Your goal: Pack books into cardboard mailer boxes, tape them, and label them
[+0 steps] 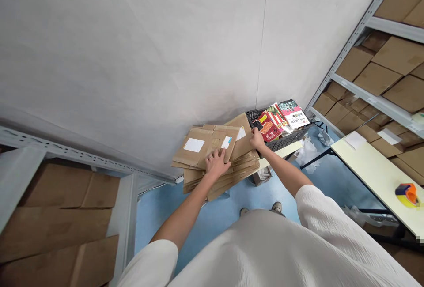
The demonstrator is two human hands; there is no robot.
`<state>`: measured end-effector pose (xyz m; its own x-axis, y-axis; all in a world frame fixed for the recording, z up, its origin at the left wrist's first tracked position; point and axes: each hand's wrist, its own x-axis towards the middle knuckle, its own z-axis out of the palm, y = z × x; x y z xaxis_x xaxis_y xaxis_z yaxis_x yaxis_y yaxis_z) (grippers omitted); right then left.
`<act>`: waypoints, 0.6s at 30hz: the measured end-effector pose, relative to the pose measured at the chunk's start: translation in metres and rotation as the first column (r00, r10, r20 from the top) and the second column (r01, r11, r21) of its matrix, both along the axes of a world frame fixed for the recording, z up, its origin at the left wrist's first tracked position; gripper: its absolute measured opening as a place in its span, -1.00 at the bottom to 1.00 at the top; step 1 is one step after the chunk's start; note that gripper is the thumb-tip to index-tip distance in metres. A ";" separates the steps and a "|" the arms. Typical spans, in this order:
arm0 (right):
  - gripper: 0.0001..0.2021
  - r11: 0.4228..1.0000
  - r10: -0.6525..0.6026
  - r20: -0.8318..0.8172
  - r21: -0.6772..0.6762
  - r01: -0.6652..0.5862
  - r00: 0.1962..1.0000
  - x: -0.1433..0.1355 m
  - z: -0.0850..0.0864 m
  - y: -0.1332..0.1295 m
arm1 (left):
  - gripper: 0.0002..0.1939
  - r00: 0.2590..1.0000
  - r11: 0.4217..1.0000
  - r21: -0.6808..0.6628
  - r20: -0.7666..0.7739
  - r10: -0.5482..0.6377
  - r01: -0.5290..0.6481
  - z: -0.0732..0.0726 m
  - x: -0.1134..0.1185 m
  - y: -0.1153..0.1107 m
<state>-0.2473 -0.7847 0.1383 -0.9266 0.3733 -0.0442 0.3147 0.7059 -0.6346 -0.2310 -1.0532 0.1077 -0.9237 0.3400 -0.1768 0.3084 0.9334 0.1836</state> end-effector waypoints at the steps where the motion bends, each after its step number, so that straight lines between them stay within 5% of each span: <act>1: -0.59 0.999 -0.005 -0.041 -0.044 0.003 0.999 0.001 0.004 0.010 | -0.13 1.000 1.000 -0.001 -0.004 0.003 -0.003 -0.001 0.000 0.001; 11: -0.52 0.869 -0.307 -0.173 -0.453 0.201 0.936 0.027 0.044 0.114 | -0.21 0.996 0.996 0.029 0.022 0.082 -0.082 -0.020 -0.007 0.026; 18: -0.45 0.792 -0.398 -0.200 -0.567 0.226 0.895 0.075 0.068 0.186 | -0.35 1.000 0.977 0.213 -0.011 -0.012 0.014 -0.010 -0.015 0.095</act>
